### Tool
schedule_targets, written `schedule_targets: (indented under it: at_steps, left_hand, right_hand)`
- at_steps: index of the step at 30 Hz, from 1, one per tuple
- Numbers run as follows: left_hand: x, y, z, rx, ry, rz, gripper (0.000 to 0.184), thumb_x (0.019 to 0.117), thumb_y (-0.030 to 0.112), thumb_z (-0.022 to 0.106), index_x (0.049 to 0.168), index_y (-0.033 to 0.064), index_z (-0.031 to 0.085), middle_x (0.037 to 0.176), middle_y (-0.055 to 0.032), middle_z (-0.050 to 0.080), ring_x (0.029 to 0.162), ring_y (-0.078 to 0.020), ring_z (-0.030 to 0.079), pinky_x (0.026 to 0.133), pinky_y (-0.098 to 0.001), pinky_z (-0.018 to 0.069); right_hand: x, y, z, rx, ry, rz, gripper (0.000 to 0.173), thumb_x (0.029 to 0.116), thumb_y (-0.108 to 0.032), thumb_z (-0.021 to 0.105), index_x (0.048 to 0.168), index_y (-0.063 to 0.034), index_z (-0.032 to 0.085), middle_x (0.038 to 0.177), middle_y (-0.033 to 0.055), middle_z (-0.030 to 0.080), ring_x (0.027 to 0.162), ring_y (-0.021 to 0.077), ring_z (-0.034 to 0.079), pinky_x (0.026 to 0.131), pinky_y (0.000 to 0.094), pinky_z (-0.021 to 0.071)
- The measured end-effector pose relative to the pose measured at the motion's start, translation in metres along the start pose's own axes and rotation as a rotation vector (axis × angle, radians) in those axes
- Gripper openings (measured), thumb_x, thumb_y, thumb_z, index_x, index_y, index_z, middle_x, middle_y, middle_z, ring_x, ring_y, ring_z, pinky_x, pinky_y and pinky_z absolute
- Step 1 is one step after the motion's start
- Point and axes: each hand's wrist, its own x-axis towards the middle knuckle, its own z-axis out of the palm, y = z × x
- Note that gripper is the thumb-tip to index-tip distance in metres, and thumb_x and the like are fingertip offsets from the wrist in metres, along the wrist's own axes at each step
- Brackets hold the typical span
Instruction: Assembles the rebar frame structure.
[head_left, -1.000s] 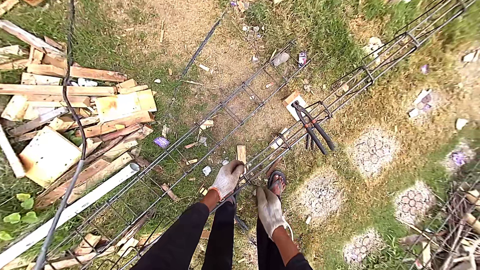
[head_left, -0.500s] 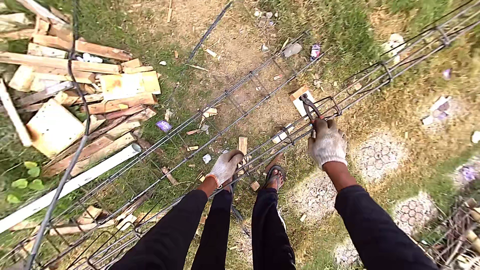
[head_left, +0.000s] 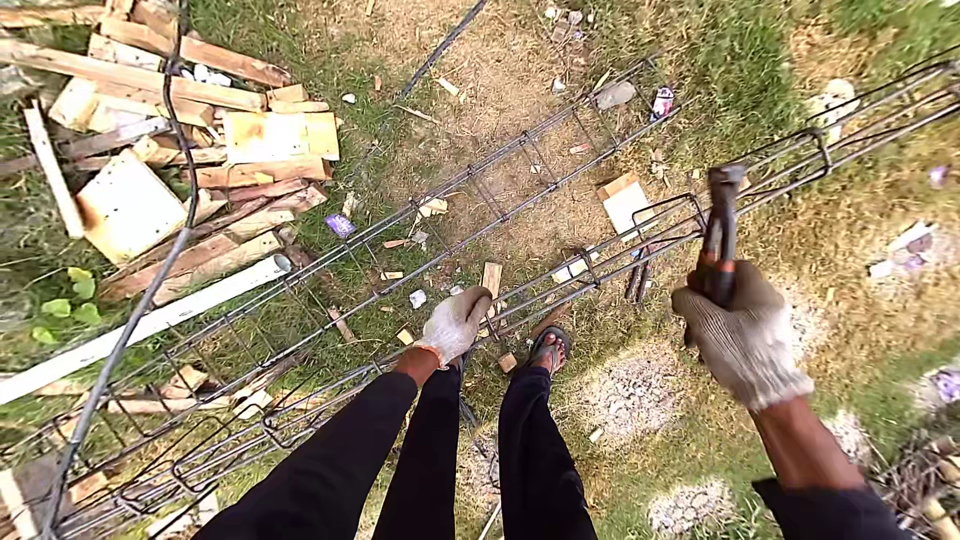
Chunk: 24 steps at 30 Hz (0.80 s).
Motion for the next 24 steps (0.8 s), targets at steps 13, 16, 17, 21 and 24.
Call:
schedule_targets:
  at_steps: [13, 16, 17, 21, 24]
  left_hand:
    - [-0.025, 0.01, 0.026, 0.654, 0.059, 0.229, 0.093, 0.0696, 0.063, 0.08, 0.151, 0.031, 0.049, 0.162, -0.0143, 0.038, 0.139, -0.041, 0.046, 0.099, -0.0644, 0.0447]
    - [-0.02, 0.011, 0.038, 0.696, 0.086, 0.151, 0.09, 0.0728, 0.058, 0.084, 0.151, 0.0314, 0.049, 0.161, -0.0172, 0.037, 0.122, -0.044, 0.057, 0.087, -0.063, 0.0495]
    - [-0.018, 0.011, 0.041, 0.705, 0.101, 0.137, 0.088, 0.0745, 0.055, 0.084, 0.152, 0.031, 0.049, 0.161, -0.0178, 0.038, 0.113, -0.0434, 0.061, 0.082, -0.0612, 0.0512]
    - [-0.016, 0.012, 0.043, 0.684, 0.148, 0.111, 0.097, 0.0717, 0.048, 0.087, 0.155, 0.0204, 0.045, 0.16, -0.0156, 0.041, 0.102, -0.0394, 0.066, 0.073, -0.0561, 0.0538]
    - [-0.016, 0.01, 0.041, 0.677, 0.126, 0.109, 0.103, 0.0693, 0.045, 0.09, 0.157, 0.0174, 0.042, 0.161, -0.0139, 0.04, 0.102, -0.0392, 0.066, 0.074, -0.0554, 0.0549]
  right_hand:
    - [-0.129, 0.032, 0.108, 0.699, -0.964, 0.43, 0.02, 0.0698, -0.003, 0.07, 0.089, -0.0041, 0.064, 0.087, 0.0118, 0.07, 0.077, 0.0238, 0.068, 0.069, 0.0421, 0.0583]
    - [-0.122, 0.043, 0.128, 0.241, -0.838, 0.205, 0.03, 0.0726, -0.012, 0.066, 0.101, -0.0152, 0.073, 0.087, -0.0002, 0.071, 0.077, 0.015, 0.067, 0.067, 0.0398, 0.055]
    - [-0.119, 0.042, 0.132, 0.075, -0.786, 0.131, 0.034, 0.0741, -0.012, 0.065, 0.107, -0.0161, 0.073, 0.094, 0.0003, 0.07, 0.083, 0.0162, 0.067, 0.07, 0.0421, 0.0552]
    - [-0.105, 0.031, 0.139, -0.399, -0.73, -0.068, 0.057, 0.0817, -0.01, 0.065, 0.138, -0.0184, 0.065, 0.147, 0.0128, 0.055, 0.128, 0.032, 0.059, 0.102, 0.0526, 0.052]
    - [-0.101, 0.034, 0.148, -0.549, -0.676, -0.183, 0.059, 0.0809, -0.01, 0.068, 0.139, -0.0199, 0.064, 0.148, 0.0168, 0.053, 0.131, 0.0392, 0.054, 0.105, 0.0595, 0.0461]
